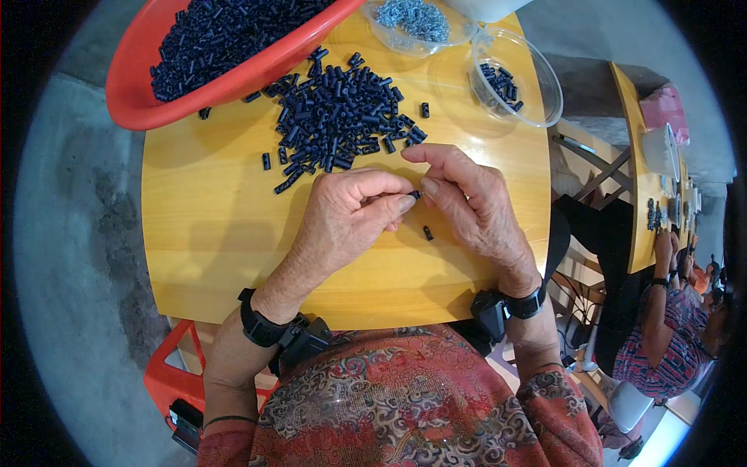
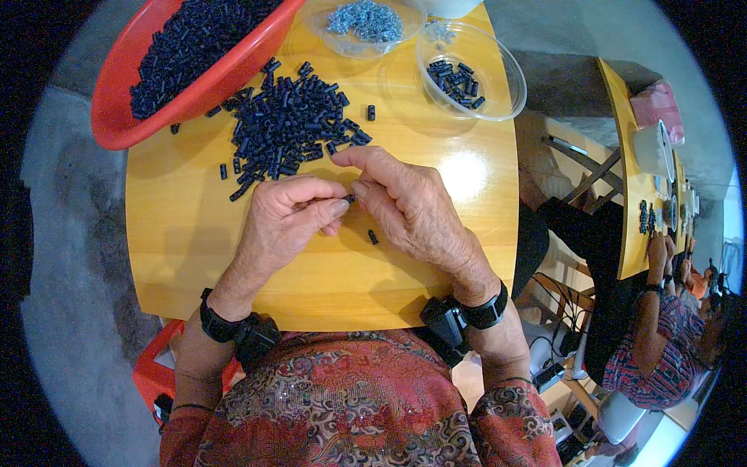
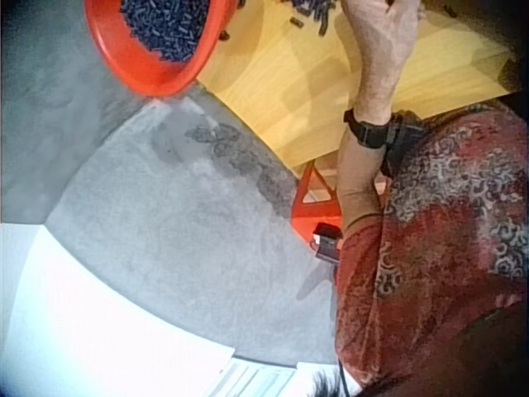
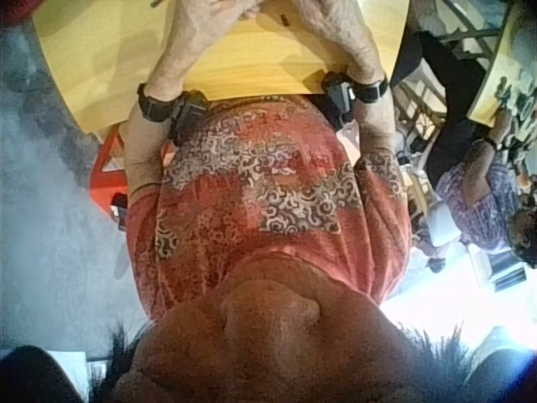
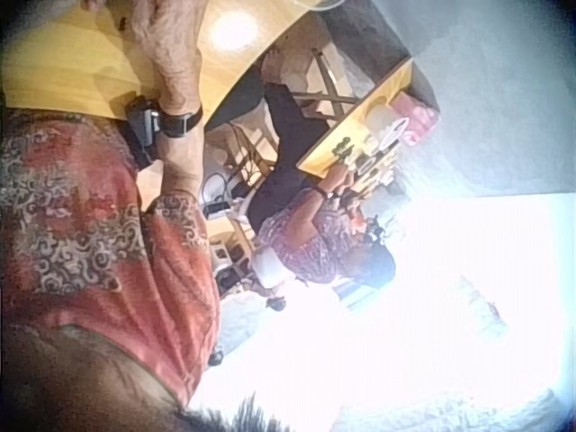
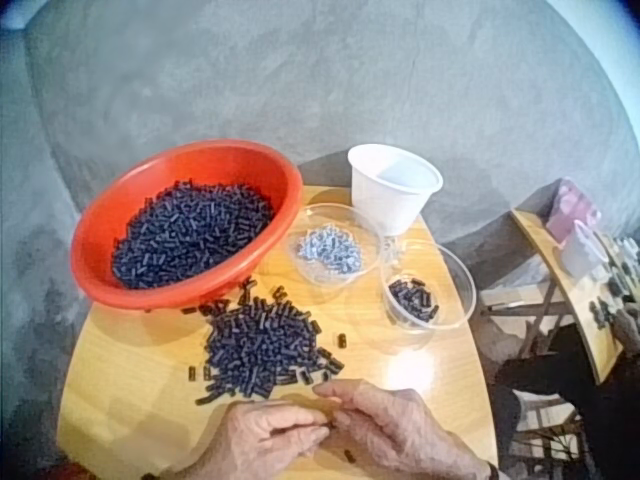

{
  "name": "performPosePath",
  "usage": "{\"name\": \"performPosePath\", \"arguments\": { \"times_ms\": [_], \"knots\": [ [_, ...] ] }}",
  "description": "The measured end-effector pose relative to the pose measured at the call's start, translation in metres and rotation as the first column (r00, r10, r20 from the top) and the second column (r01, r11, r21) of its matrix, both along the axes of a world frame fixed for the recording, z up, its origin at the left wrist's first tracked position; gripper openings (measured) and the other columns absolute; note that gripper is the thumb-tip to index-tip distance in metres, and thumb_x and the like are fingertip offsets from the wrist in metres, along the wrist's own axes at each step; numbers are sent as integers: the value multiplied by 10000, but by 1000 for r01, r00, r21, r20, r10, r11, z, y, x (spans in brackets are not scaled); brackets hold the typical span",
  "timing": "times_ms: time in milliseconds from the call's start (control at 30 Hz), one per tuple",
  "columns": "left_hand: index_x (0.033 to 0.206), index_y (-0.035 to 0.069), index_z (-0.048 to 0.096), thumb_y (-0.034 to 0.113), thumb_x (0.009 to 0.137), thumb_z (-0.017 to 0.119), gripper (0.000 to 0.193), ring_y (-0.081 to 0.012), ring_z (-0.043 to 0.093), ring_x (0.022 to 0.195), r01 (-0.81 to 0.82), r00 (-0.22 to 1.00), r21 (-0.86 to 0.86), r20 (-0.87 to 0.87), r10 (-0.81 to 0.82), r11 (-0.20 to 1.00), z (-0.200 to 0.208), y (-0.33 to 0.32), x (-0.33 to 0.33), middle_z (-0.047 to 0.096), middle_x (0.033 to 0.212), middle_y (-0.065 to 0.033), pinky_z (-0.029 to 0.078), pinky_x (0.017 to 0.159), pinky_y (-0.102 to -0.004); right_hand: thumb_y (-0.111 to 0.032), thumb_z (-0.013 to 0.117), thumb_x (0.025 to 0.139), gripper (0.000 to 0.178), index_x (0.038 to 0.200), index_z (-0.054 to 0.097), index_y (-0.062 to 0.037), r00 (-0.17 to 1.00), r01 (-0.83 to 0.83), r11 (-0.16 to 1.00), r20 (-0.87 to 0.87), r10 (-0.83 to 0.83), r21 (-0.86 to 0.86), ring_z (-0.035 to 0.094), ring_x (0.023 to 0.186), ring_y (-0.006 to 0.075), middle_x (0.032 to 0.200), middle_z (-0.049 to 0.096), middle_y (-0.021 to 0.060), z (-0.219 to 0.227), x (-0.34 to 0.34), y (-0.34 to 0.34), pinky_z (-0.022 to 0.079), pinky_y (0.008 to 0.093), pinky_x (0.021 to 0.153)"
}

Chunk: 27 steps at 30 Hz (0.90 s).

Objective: Manually assembling small blue plastic components into sets.

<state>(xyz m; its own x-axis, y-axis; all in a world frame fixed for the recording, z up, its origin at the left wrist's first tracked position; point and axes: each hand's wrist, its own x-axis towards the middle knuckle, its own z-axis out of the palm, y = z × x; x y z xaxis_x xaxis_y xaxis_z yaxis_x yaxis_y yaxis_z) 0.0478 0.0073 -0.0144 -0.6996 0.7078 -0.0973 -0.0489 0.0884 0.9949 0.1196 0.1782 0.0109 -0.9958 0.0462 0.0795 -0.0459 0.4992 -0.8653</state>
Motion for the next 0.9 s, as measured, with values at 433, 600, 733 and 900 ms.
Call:
{"name": "performPosePath", "arguments": {
  "times_ms": [433, 600, 733, 900],
  "knots": [
    [872, -41, 645, 55, 841, 629, 102, -89, 600, 590, 7, 1000, -2, 21, -6, 1000, -1, -1, 2, 621, 689, -49, 488, 537, -226, -49, 560, 858, 266, 1124, 560, -53, 1000, -8, 1000, -30, 8, 19, 641, 638, 260, 722, 618, 137, -2, 2, -2, 492, 322, 583],
    [865, -37, 647, 47, 831, 630, 93, -87, 596, 585, 2, 1000, -3, 12, -2, 1000, -1, -3, 4, 620, 675, -51, 480, 530, -228, -43, 559, 853, 274, 1126, 558, -56, 1000, -7, 999, -27, 8, 32, 639, 635, 261, 714, 615, 136, -4, 4, -4, 491, 325, 580],
    [859, -34, 658, 62, 830, 633, 104, -83, 591, 585, 28, 997, -63, -74, -33, 998, 0, -6, 0, 625, 662, -44, 476, 538, -224, -34, 560, 849, 279, 1128, 556, -53, 999, -5, 999, -37, 7, 50, 629, 631, 243, 703, 605, 126, -3, 1, -10, 489, 318, 586],
    [885, -35, 666, 108, 851, 628, 152, -80, 596, 603, 63, 998, -22, -9, -63, 998, 5, 1, -5, 640, 690, -39, 485, 568, -210, -41, 526, 876, 237, 1108, 576, -34, 1000, 20, 999, -23, -19, 28, 606, 676, 164, 703, 597, 89, 2, -2, -4, 480, 283, 640]
  ]
}}
